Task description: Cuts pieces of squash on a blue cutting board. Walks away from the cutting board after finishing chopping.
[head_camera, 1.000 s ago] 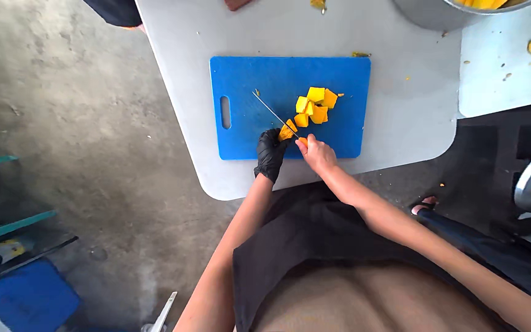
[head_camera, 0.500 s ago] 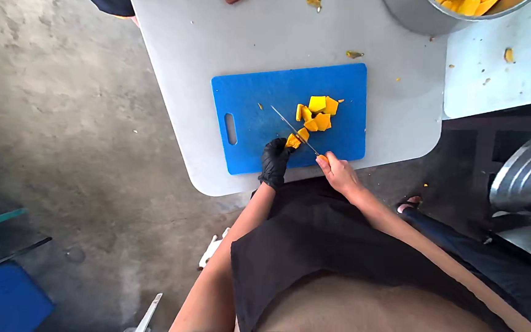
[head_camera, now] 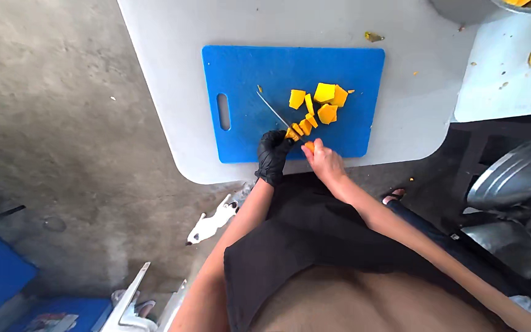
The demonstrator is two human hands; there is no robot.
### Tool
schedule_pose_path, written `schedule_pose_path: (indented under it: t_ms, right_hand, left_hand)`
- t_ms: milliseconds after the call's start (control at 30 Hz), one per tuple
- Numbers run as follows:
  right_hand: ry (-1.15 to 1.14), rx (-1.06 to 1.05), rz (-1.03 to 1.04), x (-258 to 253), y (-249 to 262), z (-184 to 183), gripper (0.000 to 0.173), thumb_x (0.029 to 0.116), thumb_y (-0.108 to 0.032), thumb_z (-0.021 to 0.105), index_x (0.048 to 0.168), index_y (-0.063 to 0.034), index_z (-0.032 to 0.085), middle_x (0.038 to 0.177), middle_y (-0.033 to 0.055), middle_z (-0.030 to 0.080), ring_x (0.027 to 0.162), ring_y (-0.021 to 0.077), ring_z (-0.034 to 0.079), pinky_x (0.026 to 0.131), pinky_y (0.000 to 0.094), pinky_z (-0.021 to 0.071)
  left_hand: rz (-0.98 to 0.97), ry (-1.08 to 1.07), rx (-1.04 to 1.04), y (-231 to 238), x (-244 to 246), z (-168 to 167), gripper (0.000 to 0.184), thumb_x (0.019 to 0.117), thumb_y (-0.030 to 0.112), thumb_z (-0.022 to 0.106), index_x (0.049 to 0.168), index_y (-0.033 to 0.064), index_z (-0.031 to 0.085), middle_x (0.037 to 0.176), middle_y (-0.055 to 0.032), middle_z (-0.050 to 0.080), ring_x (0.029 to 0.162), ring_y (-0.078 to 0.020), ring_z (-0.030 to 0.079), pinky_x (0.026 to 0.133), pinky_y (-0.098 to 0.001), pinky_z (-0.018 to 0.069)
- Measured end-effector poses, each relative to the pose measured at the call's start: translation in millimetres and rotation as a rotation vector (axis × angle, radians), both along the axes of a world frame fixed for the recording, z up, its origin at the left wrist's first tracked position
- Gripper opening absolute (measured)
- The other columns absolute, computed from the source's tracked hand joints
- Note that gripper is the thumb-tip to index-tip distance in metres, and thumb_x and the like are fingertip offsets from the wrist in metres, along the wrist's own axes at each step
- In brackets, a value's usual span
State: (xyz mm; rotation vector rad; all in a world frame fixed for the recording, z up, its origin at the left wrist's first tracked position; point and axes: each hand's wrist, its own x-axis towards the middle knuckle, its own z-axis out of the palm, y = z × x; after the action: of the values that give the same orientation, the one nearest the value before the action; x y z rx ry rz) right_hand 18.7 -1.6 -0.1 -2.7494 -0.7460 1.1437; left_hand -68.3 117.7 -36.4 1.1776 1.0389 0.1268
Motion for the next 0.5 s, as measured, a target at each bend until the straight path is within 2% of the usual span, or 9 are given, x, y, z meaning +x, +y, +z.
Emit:
schedule_pose_path:
  t_ms: [100, 167, 267, 400, 500]
  right_hand:
    - [0.121, 0.03, -0.007, 18.2, 15.4, -9.8, 0.054, 0.1107, -0.042, 0.043, 0.124, 0.009, 0.058, 0.099, 0.0299, 0.07, 0.096, 0.0501, 0.07, 0.08, 0.064, 0.0543]
    - [0.226, 0.102, -0.046, 33.0, 8.3, -10.9, 0.053, 0.1116, -0.041, 0.04, 0.122, 0.0076, 0.059, 0.095, 0.0277, 0.069, 0.092, 0.0463, 0.07, 0.081, 0.0621, 0.0533]
    - [0.268, 0.223, -0.136, 32.8, -6.3, -4.5, 0.052, 0.1128, -0.039, 0.035, 0.117, 0.0057, 0.061, 0.079, 0.0182, 0.061, 0.072, 0.0339, 0.063, 0.071, 0.0528, 0.0516]
    - [0.074, 0.236, 0.015, 10.5, -21.8, 21.8, 0.047, 0.111, -0.04, 0.041, 0.105, 0.0034, 0.059, 0.066, 0.0164, 0.059, 0.06, 0.0359, 0.064, 0.054, 0.0518, 0.0514]
    - [0.021, 0.184, 0.053, -0.5, -28.1, 26.1, 0.046, 0.1096, -0.04, 0.046, 0.105, 0.004, 0.06, 0.067, 0.0176, 0.061, 0.062, 0.038, 0.066, 0.055, 0.0528, 0.0522]
  left_hand:
    - [-0.025, 0.02, 0.034, 1.6, -1.0, 0.1, 0.025, 0.0901, -0.001, 0.07, 0.113, -0.0077, 0.065, 0.104, -0.0155, 0.068, 0.089, -0.0126, 0.065, 0.081, -0.029, 0.0564]
    - [-0.026, -0.006, 0.066, -1.8, -1.4, -1.9, 0.026, 0.0903, 0.0, 0.07, 0.114, -0.0081, 0.065, 0.106, -0.0163, 0.067, 0.089, -0.0129, 0.066, 0.08, -0.0285, 0.0566]
    - [0.0, -0.036, 0.064, -2.7, -2.8, -2.9, 0.026, 0.0896, -0.001, 0.071, 0.114, -0.0072, 0.064, 0.106, -0.0142, 0.068, 0.09, -0.011, 0.065, 0.081, -0.0267, 0.0557]
    - [0.02, -0.04, 0.08, -2.8, -3.0, -4.9, 0.026, 0.0879, 0.0, 0.073, 0.112, -0.0069, 0.066, 0.105, -0.0141, 0.068, 0.093, -0.0119, 0.065, 0.085, -0.0283, 0.0556]
    - [0.05, -0.039, 0.051, -4.5, -1.6, -2.2, 0.026, 0.0865, -0.002, 0.073, 0.11, -0.0065, 0.064, 0.1, -0.0102, 0.067, 0.088, -0.0082, 0.064, 0.081, -0.0251, 0.0555]
